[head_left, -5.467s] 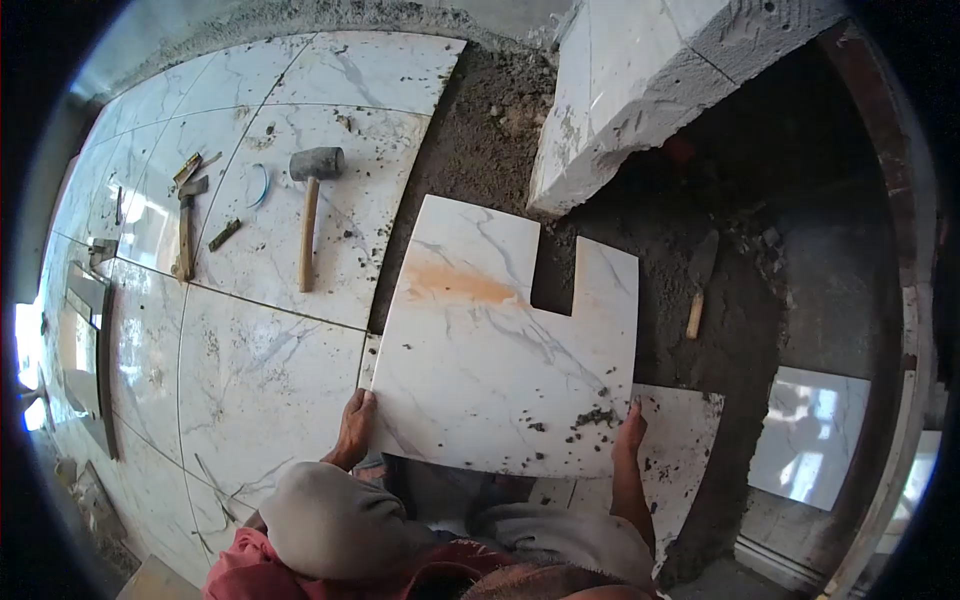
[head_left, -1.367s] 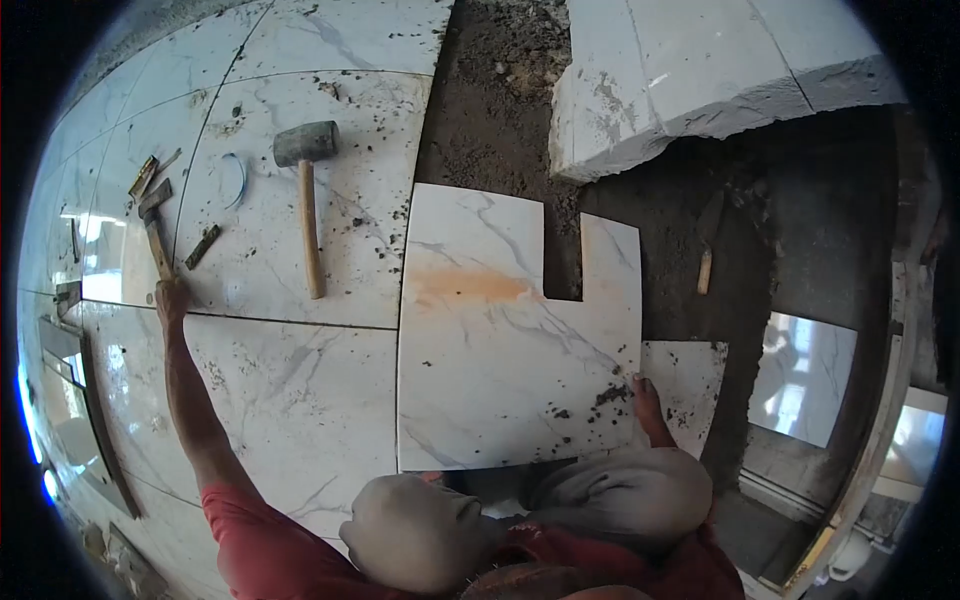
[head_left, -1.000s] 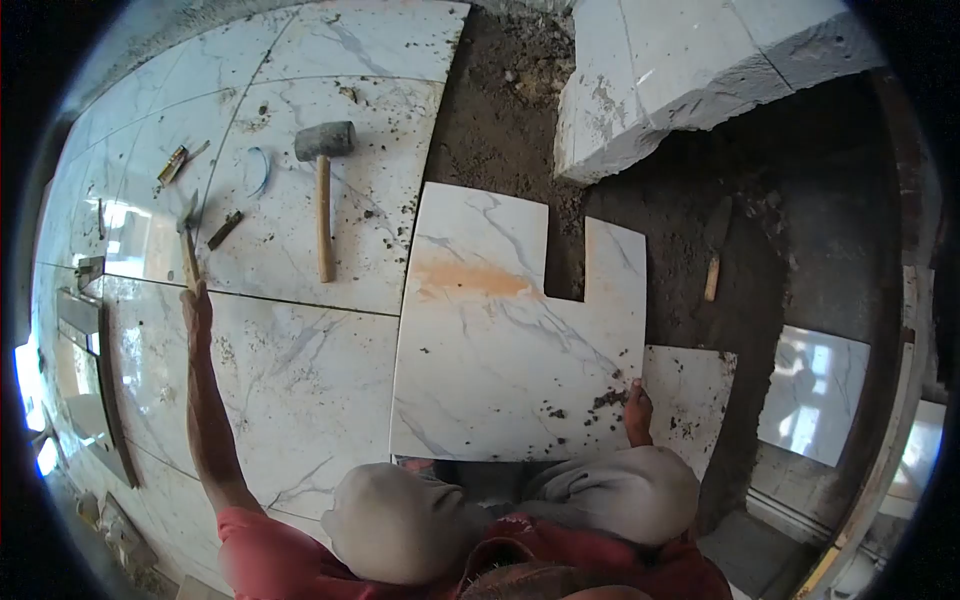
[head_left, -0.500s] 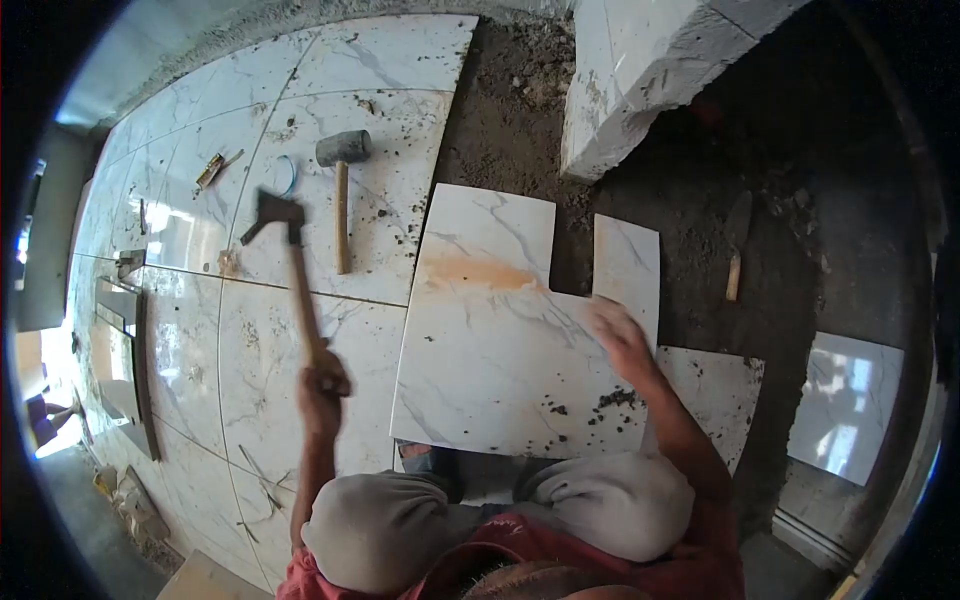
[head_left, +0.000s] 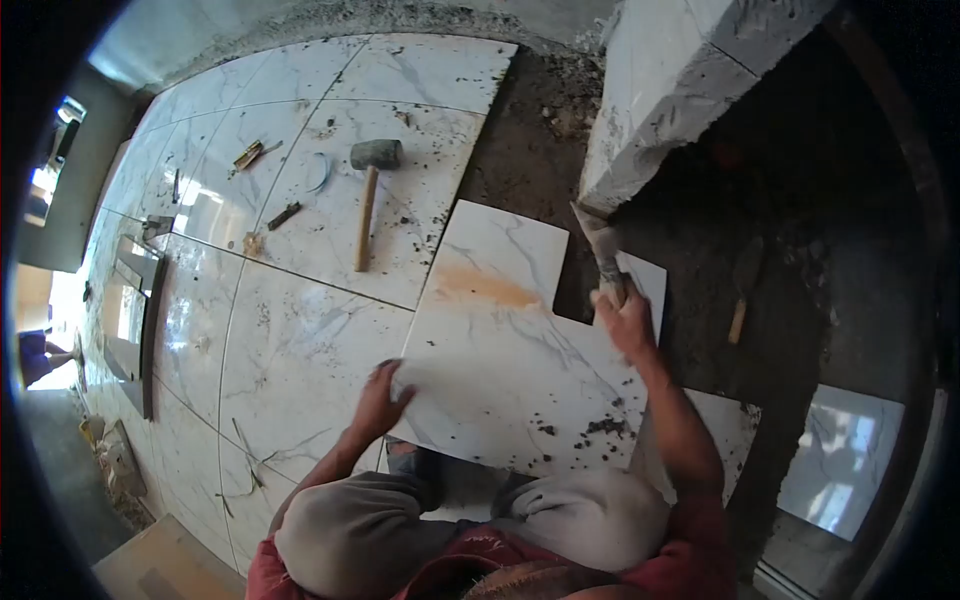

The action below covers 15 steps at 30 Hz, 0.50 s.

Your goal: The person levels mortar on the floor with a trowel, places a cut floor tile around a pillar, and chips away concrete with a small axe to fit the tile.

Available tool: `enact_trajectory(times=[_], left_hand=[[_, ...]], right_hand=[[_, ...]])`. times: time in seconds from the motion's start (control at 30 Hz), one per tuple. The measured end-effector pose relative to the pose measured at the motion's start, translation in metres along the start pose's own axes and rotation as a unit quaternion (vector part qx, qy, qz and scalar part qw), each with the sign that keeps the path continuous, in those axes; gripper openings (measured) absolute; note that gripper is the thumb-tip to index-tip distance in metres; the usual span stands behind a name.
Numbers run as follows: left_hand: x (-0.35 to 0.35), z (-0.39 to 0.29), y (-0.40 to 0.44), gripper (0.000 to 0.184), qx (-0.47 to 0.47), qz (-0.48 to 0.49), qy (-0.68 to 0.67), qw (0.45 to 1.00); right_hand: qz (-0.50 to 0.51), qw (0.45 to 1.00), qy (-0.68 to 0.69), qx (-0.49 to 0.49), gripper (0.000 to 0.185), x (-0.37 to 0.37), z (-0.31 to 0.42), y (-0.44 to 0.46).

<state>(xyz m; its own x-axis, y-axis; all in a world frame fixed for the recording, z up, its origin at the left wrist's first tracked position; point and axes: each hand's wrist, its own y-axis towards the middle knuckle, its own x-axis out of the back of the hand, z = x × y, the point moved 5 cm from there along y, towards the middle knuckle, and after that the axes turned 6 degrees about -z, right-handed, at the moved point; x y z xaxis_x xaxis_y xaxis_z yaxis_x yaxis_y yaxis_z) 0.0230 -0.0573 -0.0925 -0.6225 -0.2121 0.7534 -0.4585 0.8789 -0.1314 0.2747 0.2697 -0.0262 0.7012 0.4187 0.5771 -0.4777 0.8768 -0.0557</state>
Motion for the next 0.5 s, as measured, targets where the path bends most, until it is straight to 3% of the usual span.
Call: enact_trajectory(times=[0.07,0.1,0.17,0.23,0.3,0.37,0.4,0.43,0.5], left_hand=[[-0.009,0.049,-0.032,0.052,0.115,-0.016,-0.064,0.991],[-0.009,0.051,-0.041,0.052,0.114,-0.012,-0.065,0.991],[-0.019,0.066,-0.053,0.047,0.257,0.05,-0.118,0.958],[-0.027,0.073,-0.051,0.044,0.237,0.041,-0.098,0.966],[-0.035,0.085,-0.054,0.042,0.223,0.034,-0.077,0.971],[-0.044,0.092,-0.056,0.036,0.033,0.014,-0.018,0.999],[-0.082,0.163,-0.074,0.036,0.055,0.048,-0.063,0.995],[-0.072,0.14,-0.065,0.036,0.053,0.045,-0.063,0.996],[-0.03,0.065,-0.047,0.037,0.239,0.031,-0.062,0.969]], right_hand=[[-0.014,0.969,-0.224,0.104,0.029,0.017,-0.013,0.027],[-0.015,0.969,-0.226,0.1,0.029,0.019,-0.011,0.038],[0.058,0.939,-0.282,0.191,0.028,0.002,0.009,0.054],[0.031,0.905,-0.162,0.393,0.025,-0.016,0.066,0.041],[0.006,0.822,-0.109,0.559,0.023,-0.02,0.142,0.01],[0.027,0.799,-0.071,0.597,0.02,-0.031,0.157,0.007],[0.044,0.771,-0.036,0.635,0.018,-0.032,0.161,0.005],[0.049,0.784,-0.11,0.609,0.018,-0.037,0.13,0.023],[0.121,0.826,-0.24,0.496,0.019,-0.038,0.023,0.087]])
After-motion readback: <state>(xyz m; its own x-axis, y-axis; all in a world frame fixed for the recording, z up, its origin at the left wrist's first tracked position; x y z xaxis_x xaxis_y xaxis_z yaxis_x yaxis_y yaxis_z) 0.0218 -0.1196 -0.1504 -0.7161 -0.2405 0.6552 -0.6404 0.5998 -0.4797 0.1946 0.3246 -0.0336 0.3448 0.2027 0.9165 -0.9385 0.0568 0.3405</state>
